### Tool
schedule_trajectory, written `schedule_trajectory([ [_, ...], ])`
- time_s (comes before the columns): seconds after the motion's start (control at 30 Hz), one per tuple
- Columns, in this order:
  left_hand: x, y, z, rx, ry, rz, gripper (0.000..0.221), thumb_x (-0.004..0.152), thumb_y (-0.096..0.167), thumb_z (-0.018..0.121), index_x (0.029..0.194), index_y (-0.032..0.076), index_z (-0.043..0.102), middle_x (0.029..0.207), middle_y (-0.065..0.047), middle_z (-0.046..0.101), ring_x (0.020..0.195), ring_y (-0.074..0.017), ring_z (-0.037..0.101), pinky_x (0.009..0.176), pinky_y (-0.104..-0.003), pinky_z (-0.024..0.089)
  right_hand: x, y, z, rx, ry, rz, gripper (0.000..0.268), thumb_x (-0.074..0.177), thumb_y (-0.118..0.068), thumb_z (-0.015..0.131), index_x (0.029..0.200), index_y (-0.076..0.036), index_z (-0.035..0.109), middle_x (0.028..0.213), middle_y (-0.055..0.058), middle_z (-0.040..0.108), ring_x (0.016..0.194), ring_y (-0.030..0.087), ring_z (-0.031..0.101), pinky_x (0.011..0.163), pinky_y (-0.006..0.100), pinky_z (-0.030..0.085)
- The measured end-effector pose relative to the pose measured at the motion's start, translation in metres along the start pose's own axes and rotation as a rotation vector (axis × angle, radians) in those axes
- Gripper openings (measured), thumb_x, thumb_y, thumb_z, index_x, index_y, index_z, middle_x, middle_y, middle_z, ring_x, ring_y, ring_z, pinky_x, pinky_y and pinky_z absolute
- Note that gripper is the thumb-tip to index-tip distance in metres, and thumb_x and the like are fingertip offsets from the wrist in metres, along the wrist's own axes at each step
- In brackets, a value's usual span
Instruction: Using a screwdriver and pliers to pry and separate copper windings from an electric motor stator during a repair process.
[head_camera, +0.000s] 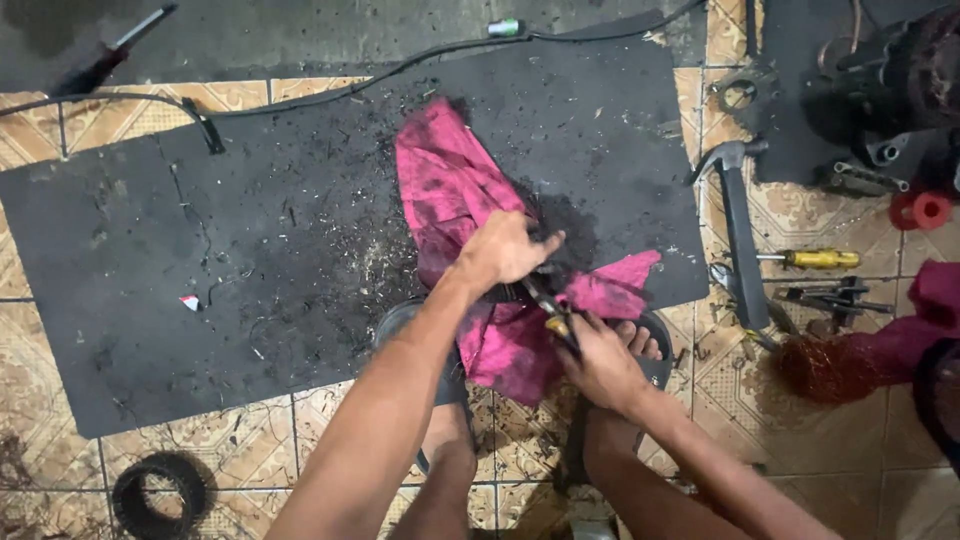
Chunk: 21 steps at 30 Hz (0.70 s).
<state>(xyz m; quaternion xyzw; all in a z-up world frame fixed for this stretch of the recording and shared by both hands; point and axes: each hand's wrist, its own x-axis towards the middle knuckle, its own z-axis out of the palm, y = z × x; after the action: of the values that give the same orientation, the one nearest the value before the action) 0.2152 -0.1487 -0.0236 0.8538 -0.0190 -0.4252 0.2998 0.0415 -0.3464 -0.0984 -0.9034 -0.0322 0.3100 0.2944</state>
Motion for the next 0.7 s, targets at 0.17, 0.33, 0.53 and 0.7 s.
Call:
schedule_trajectory([
  [0.17, 0.027, -0.011, 0.009, -0.074, 0.008, -0.067, 0.061, 0.085, 0.062, 0.055, 0.114, 0.012, 0.077, 0.119, -0.011, 0.076, 0.126, -0.0294, 0.065, 0.109, -0.049, 0.052, 0.004, -0.022, -0.003, 0.199, 0.001, -0.013, 0.031, 0.092, -0.028, 0.068, 0.114, -0.007, 0.063, 0.111, 0.024, 0.068, 0.112, 0.047, 0.065, 0.091, 0.057, 0.055],
  [0.33, 0.015, -0.015, -0.017, -0.315, -0.035, -0.076, 0.07, 0.083, 0.062, 0.06, 0.123, 0.006, 0.073, 0.136, -0.019, 0.066, 0.139, -0.0356, 0.054, 0.12, -0.053, 0.039, 0.004, 0.07, 0.041, 0.184, -0.048, -0.021, 0.041, 0.085, -0.023, 0.073, 0.121, -0.006, 0.063, 0.117, 0.025, 0.069, 0.114, 0.047, 0.064, 0.095, 0.057, 0.053],
  [0.53, 0.002, -0.006, -0.009, -0.234, -0.068, 0.033, 0.06, 0.087, 0.058, 0.06, 0.125, 0.014, 0.073, 0.131, -0.015, 0.071, 0.134, -0.0331, 0.059, 0.116, -0.048, 0.047, 0.035, 0.19, 0.079, 0.182, -0.07, -0.022, 0.066, 0.067, -0.017, 0.084, 0.131, -0.014, 0.065, 0.123, 0.012, 0.072, 0.121, 0.035, 0.065, 0.102, 0.045, 0.05],
  [0.7, 0.008, -0.007, 0.001, -0.21, -0.093, -0.024, 0.069, 0.079, 0.068, 0.063, 0.127, 0.02, 0.072, 0.13, -0.009, 0.073, 0.132, -0.0269, 0.061, 0.115, -0.04, 0.049, 0.0, -0.06, -0.065, 0.833, -0.093, 0.782, 0.038, 0.078, -0.015, 0.083, 0.114, -0.013, 0.075, 0.105, 0.004, 0.069, 0.109, 0.023, 0.063, 0.108, 0.038, 0.043],
])
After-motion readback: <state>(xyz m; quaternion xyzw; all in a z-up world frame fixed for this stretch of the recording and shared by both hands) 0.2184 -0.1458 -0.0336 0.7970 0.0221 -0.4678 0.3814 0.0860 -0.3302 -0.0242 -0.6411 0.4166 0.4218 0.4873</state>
